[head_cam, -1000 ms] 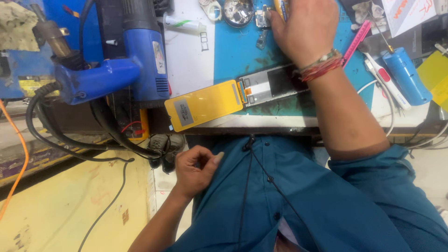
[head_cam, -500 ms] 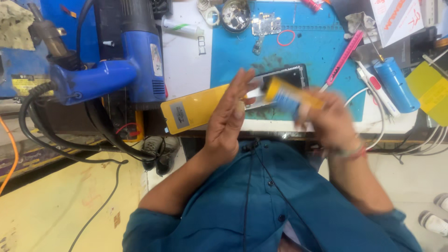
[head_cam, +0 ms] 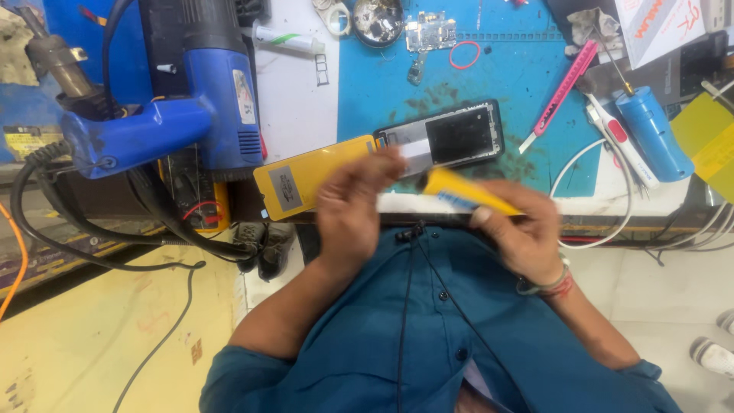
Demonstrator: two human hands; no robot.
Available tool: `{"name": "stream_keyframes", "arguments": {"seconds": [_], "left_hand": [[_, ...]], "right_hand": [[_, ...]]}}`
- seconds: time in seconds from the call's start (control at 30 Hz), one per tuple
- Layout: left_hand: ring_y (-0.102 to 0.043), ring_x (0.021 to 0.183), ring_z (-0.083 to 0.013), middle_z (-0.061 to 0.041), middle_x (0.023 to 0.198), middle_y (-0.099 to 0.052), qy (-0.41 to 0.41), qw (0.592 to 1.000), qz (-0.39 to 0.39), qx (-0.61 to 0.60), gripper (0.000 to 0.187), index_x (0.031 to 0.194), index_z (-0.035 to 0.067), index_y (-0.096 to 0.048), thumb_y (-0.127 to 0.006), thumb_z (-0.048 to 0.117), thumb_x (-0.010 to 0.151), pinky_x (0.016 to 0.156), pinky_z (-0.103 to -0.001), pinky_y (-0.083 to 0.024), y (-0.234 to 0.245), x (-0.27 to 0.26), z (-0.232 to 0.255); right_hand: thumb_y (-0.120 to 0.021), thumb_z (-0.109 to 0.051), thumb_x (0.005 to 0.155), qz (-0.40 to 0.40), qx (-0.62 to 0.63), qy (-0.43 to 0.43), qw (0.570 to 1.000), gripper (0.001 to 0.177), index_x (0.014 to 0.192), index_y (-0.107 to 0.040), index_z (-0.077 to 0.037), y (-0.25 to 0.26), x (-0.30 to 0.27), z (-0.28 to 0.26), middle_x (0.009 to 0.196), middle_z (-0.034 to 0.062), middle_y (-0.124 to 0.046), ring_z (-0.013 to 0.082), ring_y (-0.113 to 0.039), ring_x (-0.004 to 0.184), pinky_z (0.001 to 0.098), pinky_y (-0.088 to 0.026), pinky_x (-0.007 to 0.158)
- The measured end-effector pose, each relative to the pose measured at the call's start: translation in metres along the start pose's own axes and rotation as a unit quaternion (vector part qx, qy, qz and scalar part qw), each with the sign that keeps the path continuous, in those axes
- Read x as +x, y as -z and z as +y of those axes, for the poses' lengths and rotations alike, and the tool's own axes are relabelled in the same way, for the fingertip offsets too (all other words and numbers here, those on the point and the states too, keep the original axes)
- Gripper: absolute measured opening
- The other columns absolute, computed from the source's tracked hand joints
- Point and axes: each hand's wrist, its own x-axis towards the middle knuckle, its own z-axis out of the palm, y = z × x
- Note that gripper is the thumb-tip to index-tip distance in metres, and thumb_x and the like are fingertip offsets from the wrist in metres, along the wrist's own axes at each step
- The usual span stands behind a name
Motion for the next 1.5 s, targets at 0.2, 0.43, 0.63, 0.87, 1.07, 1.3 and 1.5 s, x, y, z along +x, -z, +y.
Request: {"name": "stream_keyframes", "arguments": {"seconds": [0.2, 0.43, 0.63, 0.87, 1.07, 1.3, 1.5], "left_hand": [[-0.058, 0.135, -0.0153, -0.009, 0.148, -0.056, 0.039, 0.99, -0.07, 0.112, 0.031, 0.138, 0.009, -0.058, -0.052, 0.012, 0.108, 0.119, -0.032, -0.048, -0.014, 0.01, 0.032], [-0.063, 0.126, -0.0218, -0.018, 0.136, -0.067, 0.022, 0.992, -0.073, 0.099, 0.017, 0.124, -0.001, -0.067, -0.058, 0.007, 0.112, 0.115, -0.039, -0.051, -0.014, 0.007, 0.022], [-0.07, 0.092, -0.0182, -0.021, 0.126, -0.072, -0.008, 0.985, 0.015, 0.169, 0.017, 0.112, 0.002, -0.061, -0.049, 0.014, 0.111, 0.087, -0.035, -0.059, 0.006, 0.004, 0.036], [-0.07, 0.067, -0.035, -0.036, 0.136, -0.06, -0.044, 0.698, -0.205, 0.685, 0.02, 0.096, -0.001, -0.059, -0.064, 0.018, 0.093, 0.063, -0.044, -0.056, -0.032, 0.01, 0.012], [-0.071, 0.06, -0.0348, -0.037, 0.133, -0.06, -0.009, 0.643, -0.215, 0.735, 0.029, 0.108, -0.005, -0.062, -0.061, 0.017, 0.089, 0.057, -0.045, -0.057, -0.039, 0.013, 0.007], [-0.072, 0.059, -0.0343, -0.035, 0.133, -0.06, 0.024, 0.632, -0.226, 0.741, 0.033, 0.112, -0.006, -0.061, -0.06, 0.015, 0.087, 0.055, -0.045, -0.057, -0.041, 0.015, 0.004], [-0.071, 0.057, -0.0336, -0.034, 0.132, -0.061, 0.016, 0.64, -0.22, 0.736, 0.036, 0.114, -0.007, -0.061, -0.061, 0.016, 0.086, 0.055, -0.045, -0.057, -0.041, 0.014, 0.006]], "right_hand": [[-0.07, -0.014, 0.101, 0.024, 0.067, -0.006, 0.997, 0.033, 0.125, -0.069, 0.007, 0.015, 0.012, -0.011, 0.1, 0.0125, -0.07, 0.014, -0.064, 0.08, 0.0258, -0.053, 0.072], [-0.071, -0.016, 0.095, -0.057, 0.238, -0.182, 0.952, 0.035, 0.122, -0.067, 0.006, -0.003, 0.006, 0.013, 0.096, 0.0155, -0.074, 0.0141, -0.064, 0.068, 0.0246, -0.05, 0.056], [-0.07, -0.009, 0.107, 0.176, 0.03, 0.063, 0.982, 0.027, 0.128, -0.069, 0.007, 0.0, 0.012, 0.008, 0.095, 0.0086, -0.07, 0.0108, -0.065, 0.08, 0.0232, -0.052, 0.073], [-0.08, 0.0, 0.1, 0.143, -0.139, 0.127, 0.972, 0.026, 0.124, -0.071, 0.002, -0.01, 0.045, -0.02, 0.107, 0.0098, -0.072, 0.0144, -0.069, 0.088, 0.0262, -0.054, 0.077], [-0.084, 0.001, 0.092, 0.016, -0.287, 0.219, 0.932, 0.028, 0.117, -0.072, 0.001, -0.034, 0.071, -0.041, 0.11, 0.0153, -0.075, 0.023, -0.074, 0.098, 0.029, -0.057, 0.082], [-0.083, 0.0, 0.09, 0.002, -0.304, 0.21, 0.929, 0.028, 0.116, -0.073, 0.001, -0.041, 0.076, -0.043, 0.108, 0.0146, -0.075, 0.0232, -0.075, 0.096, 0.0307, -0.058, 0.083], [-0.084, 0.0, 0.091, 0.004, -0.302, 0.218, 0.928, 0.028, 0.117, -0.073, 0.0, -0.043, 0.077, -0.039, 0.108, 0.0138, -0.075, 0.023, -0.075, 0.096, 0.0308, -0.057, 0.083]]}}
